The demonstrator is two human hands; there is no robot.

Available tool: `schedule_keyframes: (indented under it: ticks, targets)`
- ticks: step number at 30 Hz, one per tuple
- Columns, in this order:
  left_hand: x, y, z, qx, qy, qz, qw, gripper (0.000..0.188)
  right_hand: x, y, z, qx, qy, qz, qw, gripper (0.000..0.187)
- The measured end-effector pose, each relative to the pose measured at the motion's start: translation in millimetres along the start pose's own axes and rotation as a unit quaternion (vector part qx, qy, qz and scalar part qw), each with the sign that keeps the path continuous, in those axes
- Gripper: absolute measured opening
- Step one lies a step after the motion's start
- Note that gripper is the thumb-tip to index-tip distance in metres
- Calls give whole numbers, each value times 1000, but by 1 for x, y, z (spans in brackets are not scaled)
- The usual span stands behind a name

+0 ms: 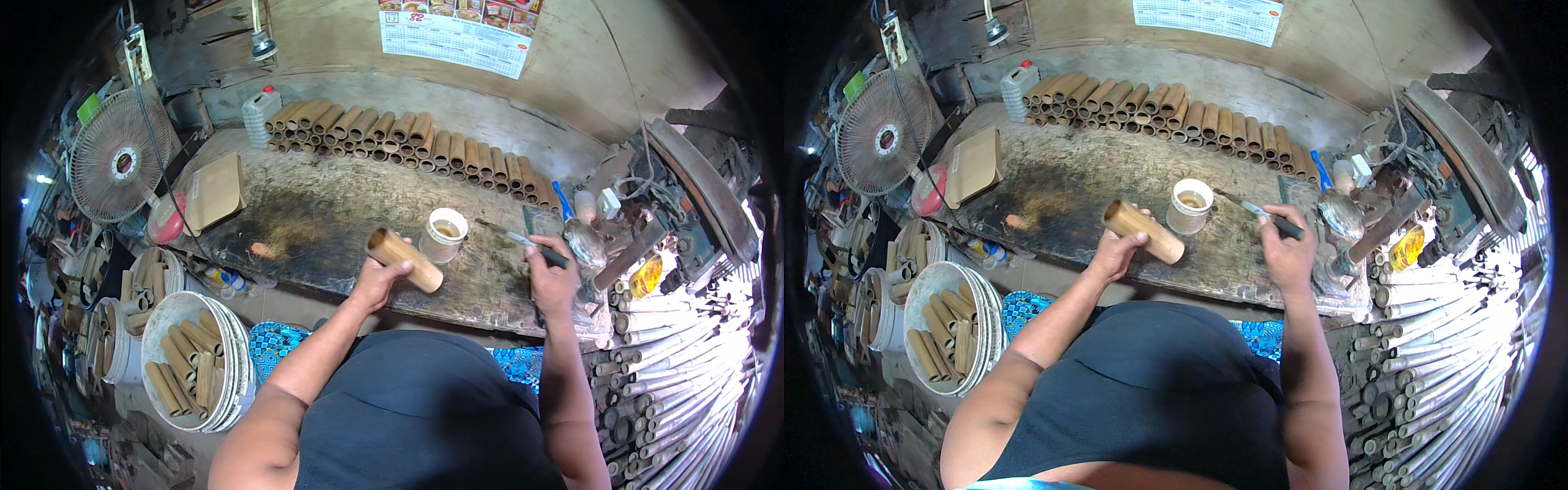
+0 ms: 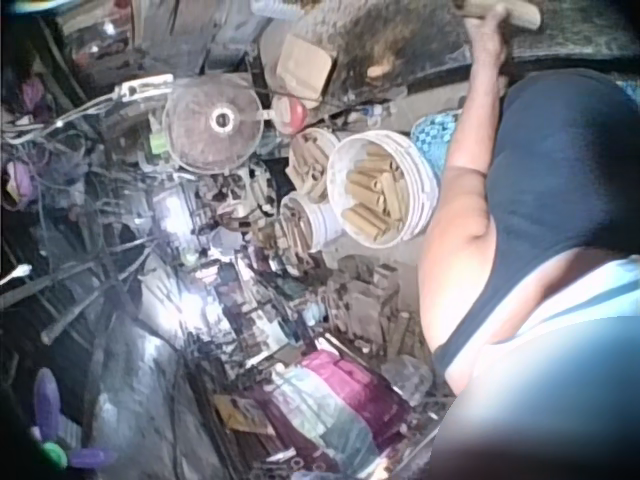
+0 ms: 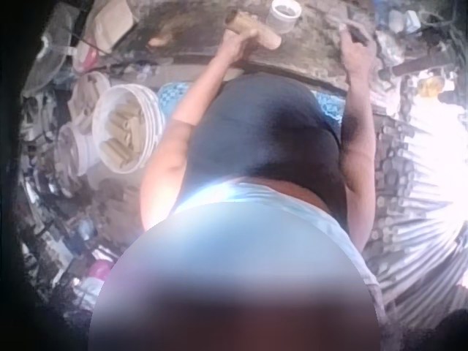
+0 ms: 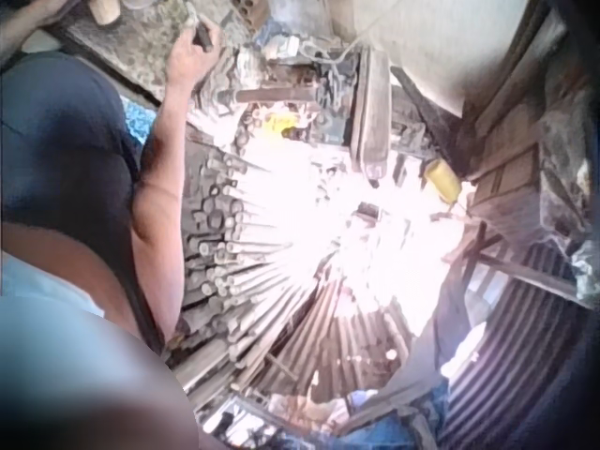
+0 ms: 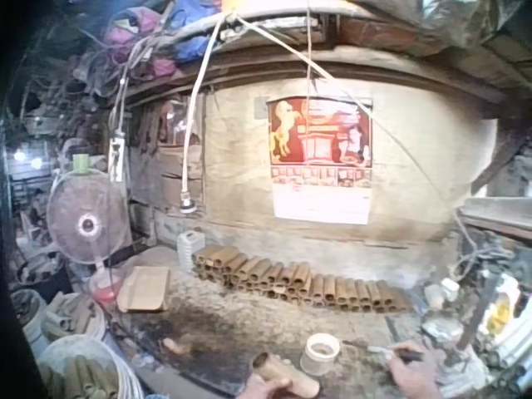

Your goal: The person repeatedly dips a brush into a container of liquid and applies it to the interior and exterior surfaces of short bamboo tubes. They handle each tube one at a time, rotate it to coat different areas, and place it back on the workbench.

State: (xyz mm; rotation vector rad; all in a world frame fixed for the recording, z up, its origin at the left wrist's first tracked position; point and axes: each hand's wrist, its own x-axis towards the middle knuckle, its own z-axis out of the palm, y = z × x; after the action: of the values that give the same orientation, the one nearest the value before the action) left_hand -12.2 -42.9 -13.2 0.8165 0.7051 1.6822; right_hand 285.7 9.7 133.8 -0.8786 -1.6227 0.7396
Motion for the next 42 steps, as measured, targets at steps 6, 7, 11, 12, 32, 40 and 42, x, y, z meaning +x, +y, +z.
schedule_keyframes:
  ticks: [6, 7, 11, 12, 32, 40, 42]
  targets:
    - [8, 0, -17, -181, 116, -102, 971, 63, 12, 60, 36, -39, -49, 131, 989, 16]
    - [8, 0, -20, -184, 132, -108, 968, 68, 16, 67, 40, -59, -49, 109, 991, 16]
    - [12, 0, -31, -176, 184, -136, 957, 74, 28, 83, 56, -135, -50, 104, 984, 19]
    - [12, -1, -32, -176, 180, -140, 958, 75, 30, 85, 60, -145, -54, 95, 983, 20]
    - [20, -6, -31, -115, 137, -171, 969, 73, 20, 87, 50, -72, -52, 136, 987, 17]
    - [26, -1, -14, -77, 90, -189, 975, 71, 16, 70, 42, 161, -52, 174, 970, 22]
    - [27, 0, -11, -66, 78, -195, 975, 70, 10, 60, 47, 277, -68, 173, 943, 24]
